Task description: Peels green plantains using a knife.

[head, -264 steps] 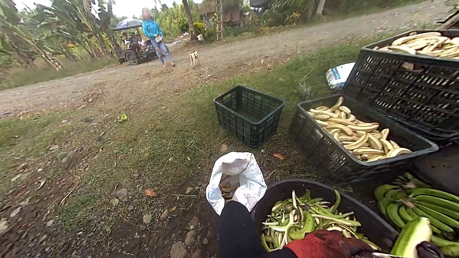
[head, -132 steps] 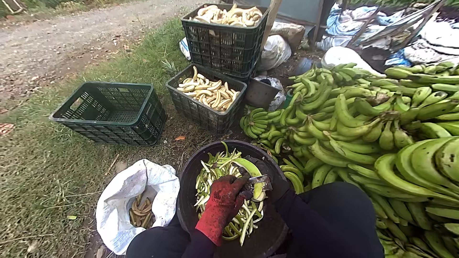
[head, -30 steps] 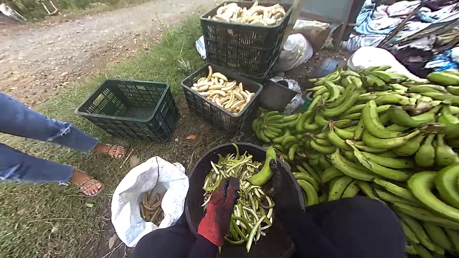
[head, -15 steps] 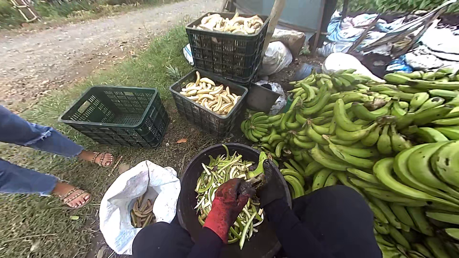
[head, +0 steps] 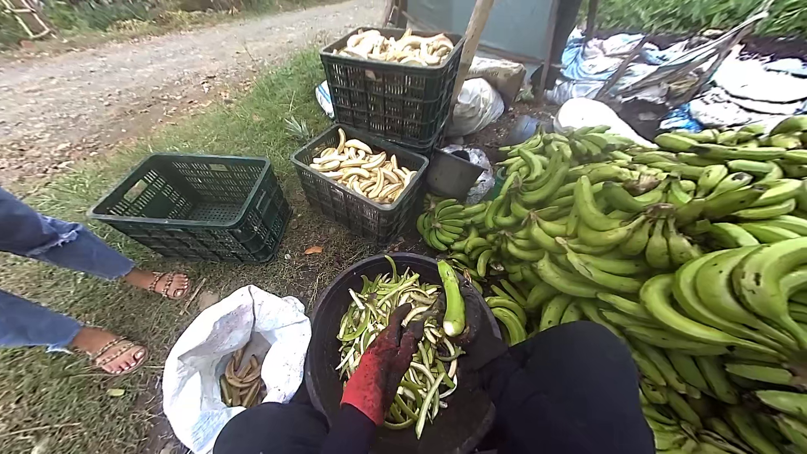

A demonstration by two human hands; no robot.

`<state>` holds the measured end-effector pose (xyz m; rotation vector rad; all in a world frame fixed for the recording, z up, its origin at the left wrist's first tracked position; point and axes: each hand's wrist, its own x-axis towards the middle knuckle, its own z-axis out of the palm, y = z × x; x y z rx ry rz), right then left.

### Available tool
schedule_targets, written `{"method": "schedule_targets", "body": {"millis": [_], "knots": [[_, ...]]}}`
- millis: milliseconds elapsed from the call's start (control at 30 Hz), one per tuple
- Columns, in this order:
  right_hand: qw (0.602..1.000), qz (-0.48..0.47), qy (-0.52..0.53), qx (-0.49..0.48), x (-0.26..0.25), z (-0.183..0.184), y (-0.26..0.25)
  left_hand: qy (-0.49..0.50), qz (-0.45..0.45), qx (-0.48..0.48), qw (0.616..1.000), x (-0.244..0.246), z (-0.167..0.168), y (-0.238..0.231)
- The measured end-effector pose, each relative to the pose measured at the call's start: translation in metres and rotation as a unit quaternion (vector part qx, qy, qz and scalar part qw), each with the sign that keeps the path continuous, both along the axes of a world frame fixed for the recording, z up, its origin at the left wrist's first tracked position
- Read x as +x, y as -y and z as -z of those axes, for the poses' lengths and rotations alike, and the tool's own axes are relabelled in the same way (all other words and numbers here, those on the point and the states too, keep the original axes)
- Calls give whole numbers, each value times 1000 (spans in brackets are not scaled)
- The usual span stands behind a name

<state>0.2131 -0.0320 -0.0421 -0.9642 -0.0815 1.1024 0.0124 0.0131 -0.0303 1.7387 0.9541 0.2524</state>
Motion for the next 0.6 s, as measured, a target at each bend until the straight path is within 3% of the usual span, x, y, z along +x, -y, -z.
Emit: {"method": "schedule_targets", "body": {"millis": [100,200,300,400,533,600], "knots": [[994,-54,89,20,14,15,3,6,74,19,997,1,-21,9],[994,-101,46,13,21,15,-3,-28,122,106,986,2,-24,7],[991,-117,60,5,14,10,-6,-49,126,131,982,3,-15,3],[987,-133,82,-19,3,3,-8,-40,110,148,982,0,-6,-1],[971,-112,172,-125,-40,-56,3,-88,37,231,968,0,3,-9],[971,-130,160,-121,-47,-29,2,-122,-35,270,955,3,4,-16]]}}
